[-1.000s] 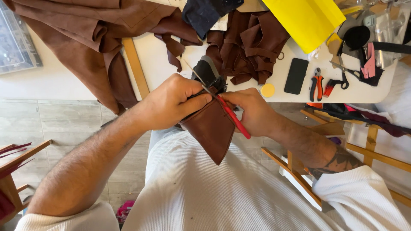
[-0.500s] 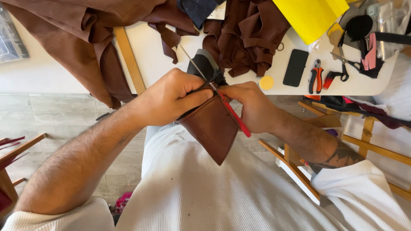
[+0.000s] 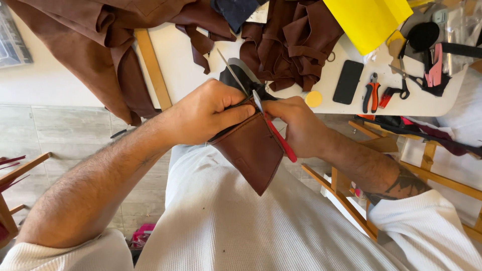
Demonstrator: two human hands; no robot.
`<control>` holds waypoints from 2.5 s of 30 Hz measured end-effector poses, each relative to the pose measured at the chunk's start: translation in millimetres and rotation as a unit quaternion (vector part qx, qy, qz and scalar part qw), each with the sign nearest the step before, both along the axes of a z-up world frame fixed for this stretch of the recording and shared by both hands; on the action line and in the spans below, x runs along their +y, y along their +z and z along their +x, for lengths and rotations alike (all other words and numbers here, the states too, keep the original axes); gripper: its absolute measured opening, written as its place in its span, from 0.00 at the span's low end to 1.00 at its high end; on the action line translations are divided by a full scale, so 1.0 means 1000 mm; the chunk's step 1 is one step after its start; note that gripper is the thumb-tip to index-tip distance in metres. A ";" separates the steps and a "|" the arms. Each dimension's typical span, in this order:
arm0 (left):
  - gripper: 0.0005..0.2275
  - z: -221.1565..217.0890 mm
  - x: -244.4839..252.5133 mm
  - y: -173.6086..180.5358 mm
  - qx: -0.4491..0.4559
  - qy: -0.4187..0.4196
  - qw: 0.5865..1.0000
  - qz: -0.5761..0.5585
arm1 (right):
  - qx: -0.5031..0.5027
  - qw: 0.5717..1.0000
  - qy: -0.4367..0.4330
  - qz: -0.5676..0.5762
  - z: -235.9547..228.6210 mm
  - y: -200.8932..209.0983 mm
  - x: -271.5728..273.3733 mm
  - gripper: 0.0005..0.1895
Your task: The person cuts leather components with scissors and assembles a leather waist bag, including the fine manipulation of installing a zipper slider.
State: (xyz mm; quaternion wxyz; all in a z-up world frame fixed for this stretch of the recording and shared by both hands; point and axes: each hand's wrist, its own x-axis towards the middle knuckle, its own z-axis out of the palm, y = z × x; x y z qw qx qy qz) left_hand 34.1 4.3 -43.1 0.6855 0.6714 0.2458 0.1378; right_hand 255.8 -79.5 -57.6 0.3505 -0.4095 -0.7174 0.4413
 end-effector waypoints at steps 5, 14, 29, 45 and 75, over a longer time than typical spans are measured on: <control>0.19 0.001 0.001 0.000 -0.001 0.004 1.000 -0.012 | 0.001 1.000 -0.022 -0.004 0.003 -0.020 -0.010 0.10; 0.18 0.003 0.000 0.007 -0.010 0.062 0.995 0.080 | 0.028 0.998 -0.049 -0.020 0.004 -0.033 -0.011 0.10; 0.18 0.011 -0.009 -0.001 -0.022 0.126 0.986 0.111 | 0.107 0.992 -0.022 -0.067 0.004 -0.017 -0.011 0.18; 0.18 0.009 0.003 0.002 -0.047 0.100 0.980 0.163 | 0.133 0.986 -0.043 -0.094 0.011 -0.036 -0.028 0.13; 0.19 0.013 -0.006 -0.007 -0.057 0.076 0.992 0.084 | 0.074 0.996 -0.045 -0.001 0.006 -0.034 -0.009 0.08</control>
